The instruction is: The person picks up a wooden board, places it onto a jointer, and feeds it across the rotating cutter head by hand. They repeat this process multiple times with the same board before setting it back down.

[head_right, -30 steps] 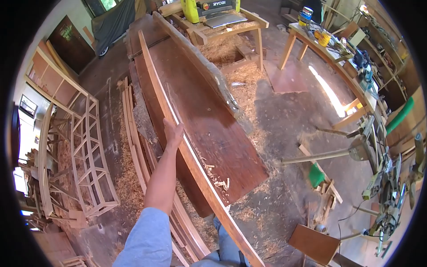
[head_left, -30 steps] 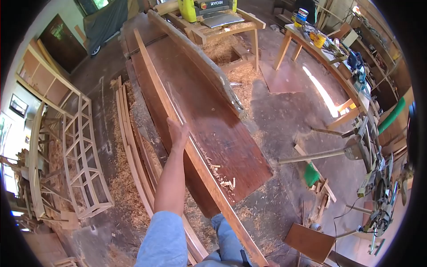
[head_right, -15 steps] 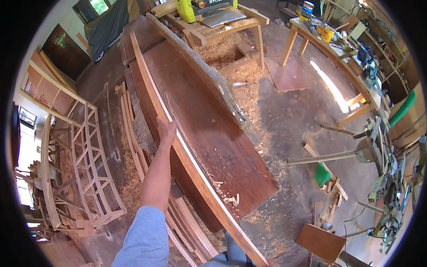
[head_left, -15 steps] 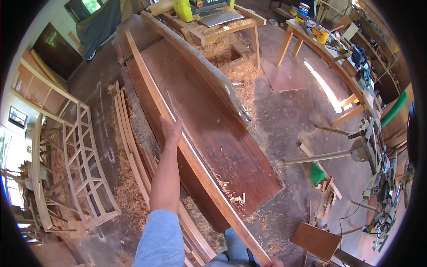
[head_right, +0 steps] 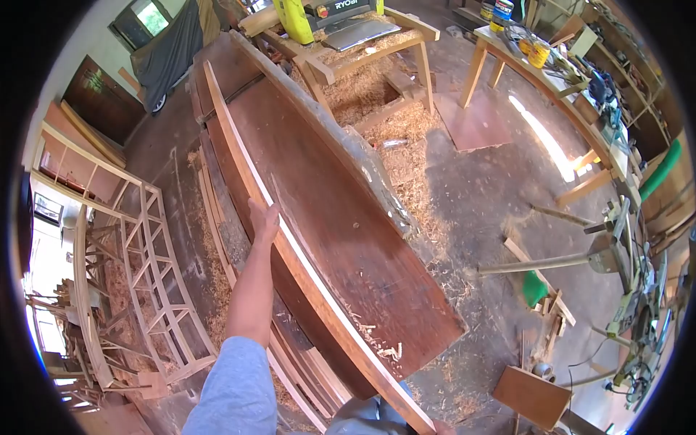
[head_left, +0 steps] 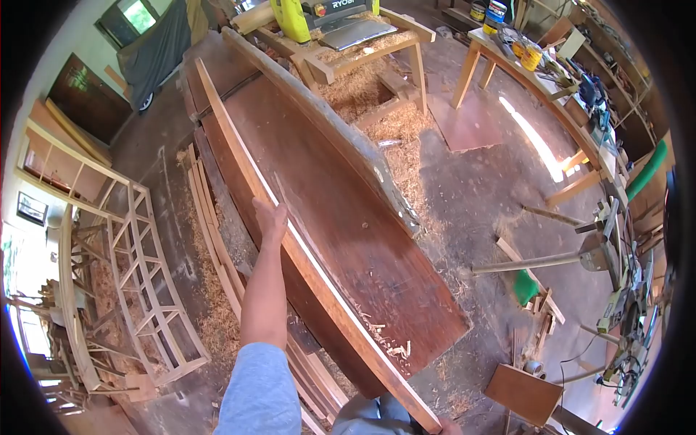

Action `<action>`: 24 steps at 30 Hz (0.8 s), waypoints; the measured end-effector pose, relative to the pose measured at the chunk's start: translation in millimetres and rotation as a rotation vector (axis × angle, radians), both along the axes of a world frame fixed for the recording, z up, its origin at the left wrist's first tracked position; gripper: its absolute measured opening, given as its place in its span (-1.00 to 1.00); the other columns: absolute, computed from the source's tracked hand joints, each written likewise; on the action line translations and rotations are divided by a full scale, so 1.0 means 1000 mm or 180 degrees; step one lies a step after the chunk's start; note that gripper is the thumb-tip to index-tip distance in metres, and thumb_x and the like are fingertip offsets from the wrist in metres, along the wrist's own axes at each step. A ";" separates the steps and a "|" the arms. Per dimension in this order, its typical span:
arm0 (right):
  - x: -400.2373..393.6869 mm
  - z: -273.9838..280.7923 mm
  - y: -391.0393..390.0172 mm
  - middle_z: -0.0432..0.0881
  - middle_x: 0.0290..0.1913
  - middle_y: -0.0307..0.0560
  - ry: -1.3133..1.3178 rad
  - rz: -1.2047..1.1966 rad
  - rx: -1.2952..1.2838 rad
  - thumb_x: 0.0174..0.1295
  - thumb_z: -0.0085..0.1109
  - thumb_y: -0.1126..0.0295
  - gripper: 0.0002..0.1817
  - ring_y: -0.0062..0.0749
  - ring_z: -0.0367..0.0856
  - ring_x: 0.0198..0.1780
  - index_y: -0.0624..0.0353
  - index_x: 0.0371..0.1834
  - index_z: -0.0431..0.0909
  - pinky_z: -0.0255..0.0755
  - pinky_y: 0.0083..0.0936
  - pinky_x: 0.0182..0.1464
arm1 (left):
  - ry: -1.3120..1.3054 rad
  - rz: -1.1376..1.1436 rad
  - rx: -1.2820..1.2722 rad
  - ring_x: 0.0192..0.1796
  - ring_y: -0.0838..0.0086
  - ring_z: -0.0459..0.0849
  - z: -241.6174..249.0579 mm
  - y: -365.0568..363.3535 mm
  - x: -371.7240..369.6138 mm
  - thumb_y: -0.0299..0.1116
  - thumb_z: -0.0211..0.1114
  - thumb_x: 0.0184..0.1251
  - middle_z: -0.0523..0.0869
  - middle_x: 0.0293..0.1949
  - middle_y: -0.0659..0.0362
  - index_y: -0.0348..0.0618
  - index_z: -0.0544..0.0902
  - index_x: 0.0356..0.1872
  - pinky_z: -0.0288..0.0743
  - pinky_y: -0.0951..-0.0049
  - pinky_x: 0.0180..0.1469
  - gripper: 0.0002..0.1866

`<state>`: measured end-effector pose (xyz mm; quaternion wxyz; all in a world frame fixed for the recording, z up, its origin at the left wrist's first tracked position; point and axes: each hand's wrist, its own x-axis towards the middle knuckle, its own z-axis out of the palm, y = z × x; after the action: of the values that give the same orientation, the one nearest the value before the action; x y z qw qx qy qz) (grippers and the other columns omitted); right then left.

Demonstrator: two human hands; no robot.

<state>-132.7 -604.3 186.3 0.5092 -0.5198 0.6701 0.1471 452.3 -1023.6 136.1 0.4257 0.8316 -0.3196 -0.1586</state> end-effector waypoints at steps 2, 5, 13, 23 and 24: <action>0.001 -0.003 -0.002 0.69 -0.42 0.20 -0.0038 0.0114 0.0098 0.07 0.31 0.31 -0.60 -0.10 0.73 -0.23 0.25 -0.02 0.63 0.53 -0.19 -0.20 | -0.0042 0.0007 0.0087 0.26 -0.21 0.47 -0.003 -0.007 0.010 -0.36 0.28 0.05 0.46 0.15 -0.48 -0.61 0.19 0.24 0.31 0.16 0.33 -0.24; 0.013 0.001 -0.012 0.69 -0.23 0.21 -0.0403 -0.0206 0.0134 0.06 0.29 0.34 -0.53 -0.14 0.69 -0.13 0.19 0.09 0.58 0.53 -0.23 -0.10 | -0.0096 -0.0027 0.0138 0.24 -0.22 0.49 -0.003 -0.014 0.023 -0.38 0.27 0.05 0.48 0.12 -0.47 -0.60 0.22 0.20 0.33 0.15 0.31 -0.29; 0.018 -0.026 0.022 0.57 -0.01 0.16 -0.0598 0.0082 -0.1343 0.12 0.32 0.27 -0.37 -0.03 0.59 -0.01 0.21 0.29 0.45 0.41 -0.16 0.18 | -0.0124 0.0064 0.0074 0.30 -0.19 0.44 -0.014 -0.039 0.053 -0.35 0.28 0.06 0.43 0.19 -0.48 -0.62 0.21 0.23 0.27 0.21 0.37 -0.25; 0.061 -0.033 -0.019 0.57 0.04 0.11 -0.0422 0.0919 -0.1920 0.22 0.27 0.24 -0.32 0.09 0.56 -0.06 -0.04 0.43 0.29 0.48 -0.04 -0.08 | -0.0258 0.0209 -0.0142 0.35 -0.18 0.39 -0.030 -0.087 0.091 -0.40 0.32 0.00 0.38 0.26 -0.48 -0.63 0.08 0.35 0.26 0.20 0.41 -0.10; 0.051 -0.047 -0.014 0.58 0.03 0.10 -0.0762 0.1090 -0.2153 0.22 0.27 0.24 -0.26 0.09 0.55 -0.01 -0.06 0.49 0.23 0.46 0.00 -0.02 | -0.0147 0.0194 -0.0132 0.33 -0.20 0.40 -0.029 -0.092 0.095 -0.42 0.32 0.00 0.40 0.23 -0.46 -0.61 0.11 0.32 0.28 0.17 0.39 -0.14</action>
<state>-81.8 -618.2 139.5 0.3519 -0.7758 0.5202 -0.0608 546.9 -1115.5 106.9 0.4400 0.8354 -0.3071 -0.1197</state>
